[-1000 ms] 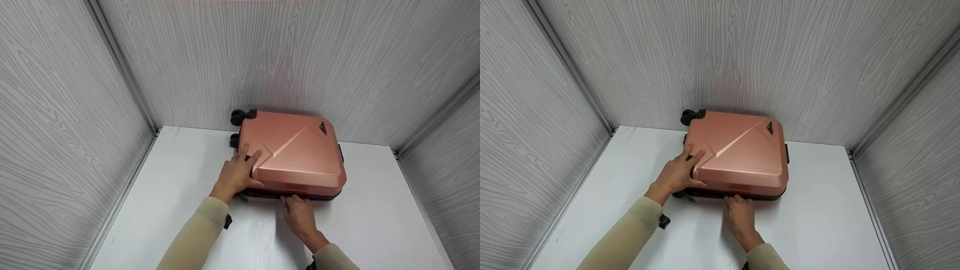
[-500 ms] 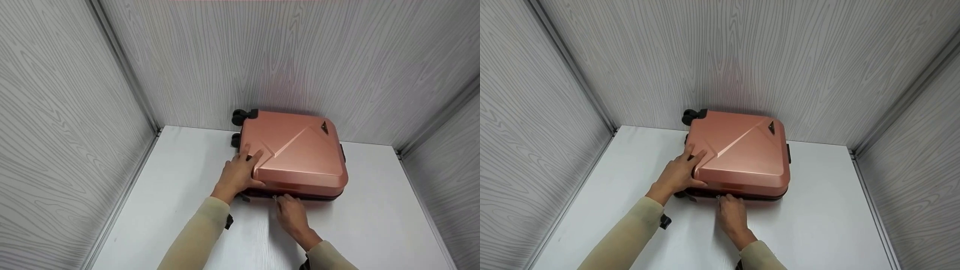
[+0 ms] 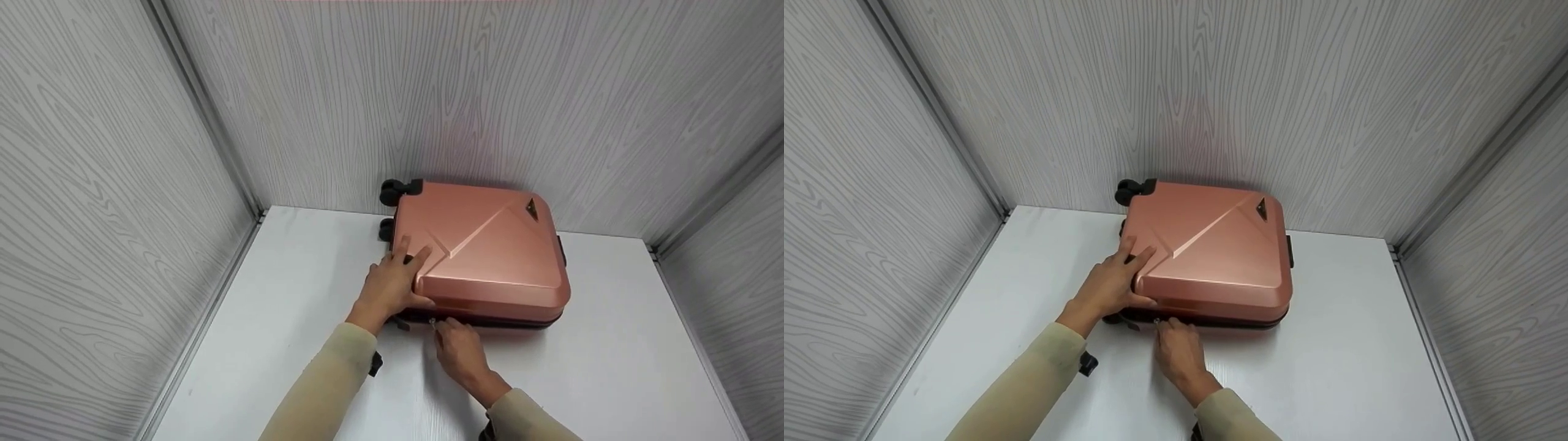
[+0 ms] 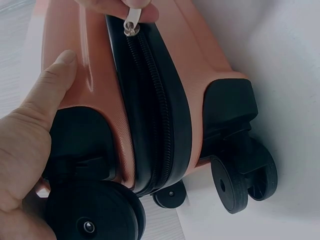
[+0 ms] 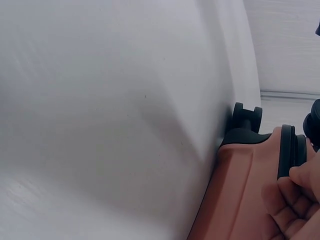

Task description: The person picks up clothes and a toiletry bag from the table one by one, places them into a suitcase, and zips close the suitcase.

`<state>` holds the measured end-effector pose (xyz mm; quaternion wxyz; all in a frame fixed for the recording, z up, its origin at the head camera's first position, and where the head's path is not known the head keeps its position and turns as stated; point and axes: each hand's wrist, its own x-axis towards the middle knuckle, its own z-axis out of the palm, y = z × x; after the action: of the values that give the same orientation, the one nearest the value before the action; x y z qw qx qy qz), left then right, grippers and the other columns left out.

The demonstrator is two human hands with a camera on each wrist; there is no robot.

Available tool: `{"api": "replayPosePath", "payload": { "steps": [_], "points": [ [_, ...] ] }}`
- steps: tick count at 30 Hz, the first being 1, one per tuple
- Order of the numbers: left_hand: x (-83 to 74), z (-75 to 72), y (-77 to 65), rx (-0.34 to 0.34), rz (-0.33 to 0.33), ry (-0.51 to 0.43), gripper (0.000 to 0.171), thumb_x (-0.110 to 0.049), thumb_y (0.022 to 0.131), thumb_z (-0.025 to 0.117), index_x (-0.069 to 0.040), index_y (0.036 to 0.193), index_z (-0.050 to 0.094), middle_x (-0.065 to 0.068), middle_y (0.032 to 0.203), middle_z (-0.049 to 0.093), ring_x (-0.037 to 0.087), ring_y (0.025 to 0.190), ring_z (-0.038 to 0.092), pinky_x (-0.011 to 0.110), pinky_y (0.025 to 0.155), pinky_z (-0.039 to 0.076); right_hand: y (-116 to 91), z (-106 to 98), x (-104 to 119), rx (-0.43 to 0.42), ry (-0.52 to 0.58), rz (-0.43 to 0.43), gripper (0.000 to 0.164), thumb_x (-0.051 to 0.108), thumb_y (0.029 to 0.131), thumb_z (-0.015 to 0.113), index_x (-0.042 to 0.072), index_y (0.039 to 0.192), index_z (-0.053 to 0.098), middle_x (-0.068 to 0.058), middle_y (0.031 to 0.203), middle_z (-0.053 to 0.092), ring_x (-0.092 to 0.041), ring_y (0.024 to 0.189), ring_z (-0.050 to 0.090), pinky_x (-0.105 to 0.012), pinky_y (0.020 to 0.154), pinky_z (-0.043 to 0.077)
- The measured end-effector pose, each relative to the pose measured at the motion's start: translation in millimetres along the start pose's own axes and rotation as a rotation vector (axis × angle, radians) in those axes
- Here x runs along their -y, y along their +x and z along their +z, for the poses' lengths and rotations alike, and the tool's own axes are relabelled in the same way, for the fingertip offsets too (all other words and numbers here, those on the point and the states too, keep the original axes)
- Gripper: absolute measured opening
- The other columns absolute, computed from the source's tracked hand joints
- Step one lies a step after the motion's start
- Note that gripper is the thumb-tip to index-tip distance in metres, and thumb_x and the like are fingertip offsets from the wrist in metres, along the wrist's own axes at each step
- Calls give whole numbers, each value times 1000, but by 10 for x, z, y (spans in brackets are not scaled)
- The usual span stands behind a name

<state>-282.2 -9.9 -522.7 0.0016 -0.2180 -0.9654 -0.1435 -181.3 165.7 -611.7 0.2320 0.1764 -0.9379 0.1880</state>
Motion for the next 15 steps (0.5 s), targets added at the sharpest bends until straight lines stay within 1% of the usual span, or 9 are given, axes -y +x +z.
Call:
{"api": "replayPosePath", "payload": {
  "steps": [7, 15],
  "points": [
    [-9, 16, 7, -17, 11, 15, 118, -74, 72, 83, -37, 168, 26, 13, 177, 13, 49, 141, 51, 69, 104, 48, 48, 25, 31, 64, 22, -20, 5, 4, 91, 76, 4, 95, 74, -7, 81, 65, -30, 70, 65, -48, 62, 54],
    [2, 3, -3, -9, 8, 9, 118, -73, 73, 83, -38, 169, 24, 13, 178, 11, 48, 143, 49, 69, 105, 48, 78, 58, 58, 79, 37, -25, 4, 6, 91, 75, 5, 94, 73, -7, 81, 65, -31, 69, 65, -48, 62, 53]
  ]
}}
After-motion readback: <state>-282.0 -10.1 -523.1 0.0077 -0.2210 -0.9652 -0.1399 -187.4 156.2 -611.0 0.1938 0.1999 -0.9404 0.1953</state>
